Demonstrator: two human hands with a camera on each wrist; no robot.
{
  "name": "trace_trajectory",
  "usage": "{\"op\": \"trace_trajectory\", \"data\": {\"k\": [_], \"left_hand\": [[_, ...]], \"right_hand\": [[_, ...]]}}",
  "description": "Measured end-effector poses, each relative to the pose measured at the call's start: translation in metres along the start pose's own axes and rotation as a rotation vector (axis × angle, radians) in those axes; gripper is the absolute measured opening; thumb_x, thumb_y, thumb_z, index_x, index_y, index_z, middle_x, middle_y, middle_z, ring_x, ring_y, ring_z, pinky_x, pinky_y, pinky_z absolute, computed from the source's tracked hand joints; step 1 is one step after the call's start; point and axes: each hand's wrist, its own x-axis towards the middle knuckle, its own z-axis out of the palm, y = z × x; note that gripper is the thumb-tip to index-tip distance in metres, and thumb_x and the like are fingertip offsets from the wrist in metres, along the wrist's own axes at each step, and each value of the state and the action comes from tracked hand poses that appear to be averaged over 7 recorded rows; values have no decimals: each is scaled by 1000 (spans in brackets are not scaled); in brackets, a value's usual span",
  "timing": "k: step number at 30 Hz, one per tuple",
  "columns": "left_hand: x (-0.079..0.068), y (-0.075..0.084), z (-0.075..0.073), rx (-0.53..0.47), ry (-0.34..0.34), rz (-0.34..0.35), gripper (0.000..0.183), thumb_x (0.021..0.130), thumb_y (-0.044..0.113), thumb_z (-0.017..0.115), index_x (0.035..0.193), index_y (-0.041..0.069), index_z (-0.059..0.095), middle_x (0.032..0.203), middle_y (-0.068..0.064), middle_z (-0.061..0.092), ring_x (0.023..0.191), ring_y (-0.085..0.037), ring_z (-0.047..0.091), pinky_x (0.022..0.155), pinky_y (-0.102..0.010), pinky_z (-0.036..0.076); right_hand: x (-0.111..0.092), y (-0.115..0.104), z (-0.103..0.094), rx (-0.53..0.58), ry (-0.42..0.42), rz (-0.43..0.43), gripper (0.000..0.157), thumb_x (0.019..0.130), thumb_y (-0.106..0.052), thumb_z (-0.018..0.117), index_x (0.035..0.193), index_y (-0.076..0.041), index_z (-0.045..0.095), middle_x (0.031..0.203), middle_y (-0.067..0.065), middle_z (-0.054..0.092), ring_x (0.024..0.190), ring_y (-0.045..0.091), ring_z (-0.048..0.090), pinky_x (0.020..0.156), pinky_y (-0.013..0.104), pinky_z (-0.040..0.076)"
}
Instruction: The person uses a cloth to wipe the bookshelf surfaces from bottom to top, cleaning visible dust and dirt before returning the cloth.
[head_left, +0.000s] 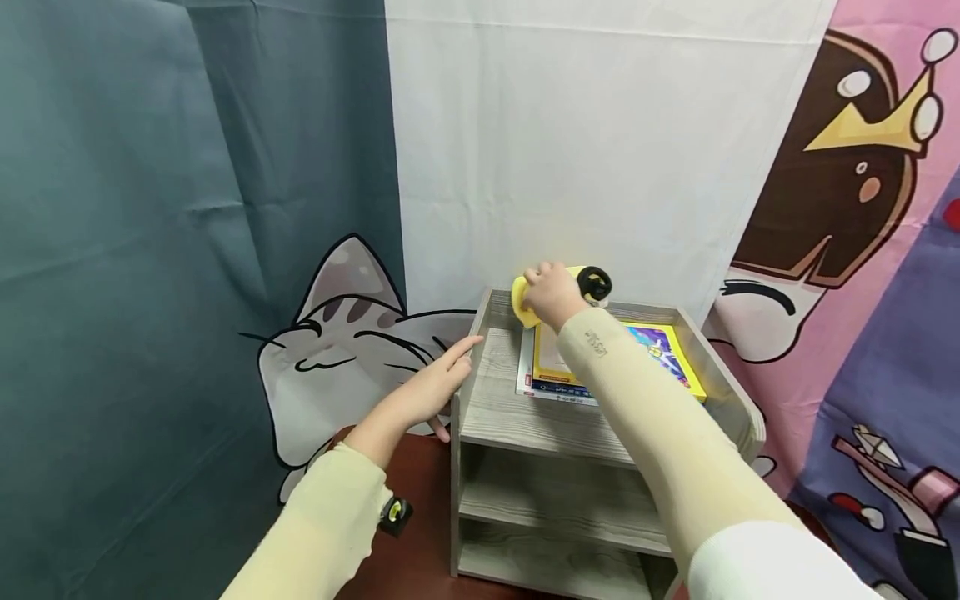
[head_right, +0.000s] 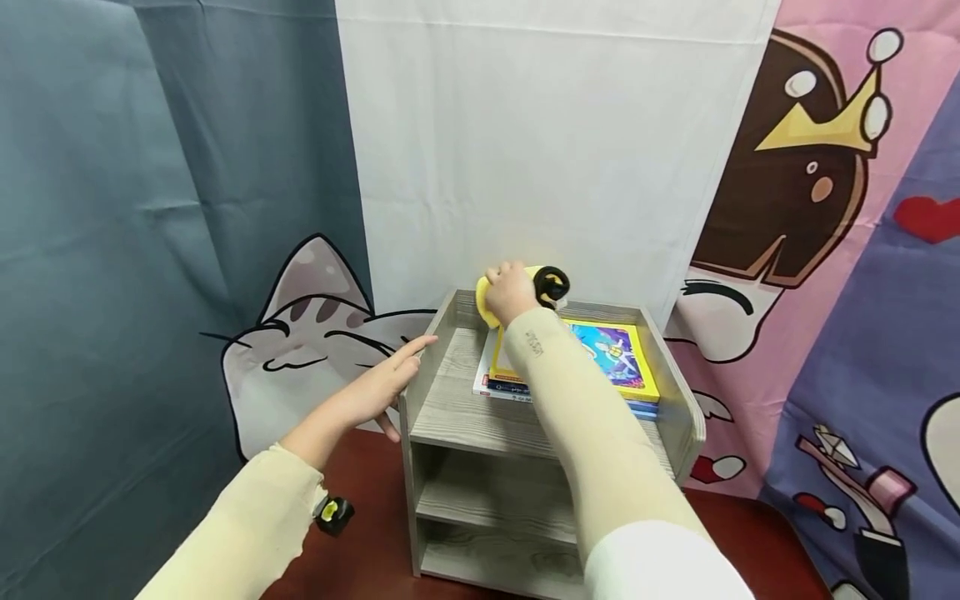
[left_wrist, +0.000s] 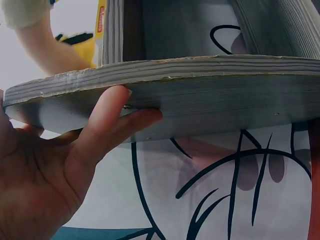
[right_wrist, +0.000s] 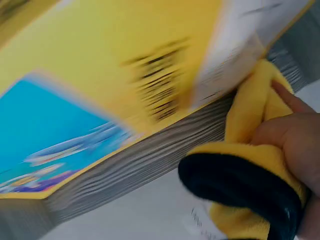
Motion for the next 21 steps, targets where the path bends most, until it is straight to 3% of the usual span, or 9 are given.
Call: {"op": "trace_trajectory", "data": {"k": [5, 9, 16, 21], "left_hand": [[0, 2, 2, 16, 18, -10, 46, 96, 39, 27, 142, 45, 25, 137, -14, 36, 80, -31, 58, 42, -43, 50], [0, 2, 5, 18, 27, -16, 46, 96, 39, 27, 141, 46, 25, 135, -15, 37, 76, -30, 56, 42, -43, 50], [0, -3, 9, 4, 40, -17, 45, 95, 38, 28, 139, 47, 28, 127, -18, 40, 58, -25, 43, 43, -44, 50], [-2, -4, 6, 0, 63, -8, 44, 96, 39, 28, 140, 46, 29, 129, -20, 39, 64, -28, 51, 43, -45, 50]], "right_hand": [[-11, 12, 10, 64, 47, 4, 50, 83, -14, 66, 125, -38, 57, 124, 12, 47, 111, 31, 46, 95, 45, 39], [-2, -1, -2, 11, 2, 21, 47, 85, -15, 65, 126, -35, 57, 127, 11, 47, 111, 29, 46, 94, 43, 39], [25, -31, -17, -93, -58, 72, 35, 95, -26, 54, 128, -21, 57, 132, 8, 41, 111, 27, 42, 95, 41, 35], [21, -26, -15, -92, -26, 112, 34, 91, -28, 59, 125, -28, 60, 128, 5, 43, 109, 24, 43, 94, 40, 36]]}}
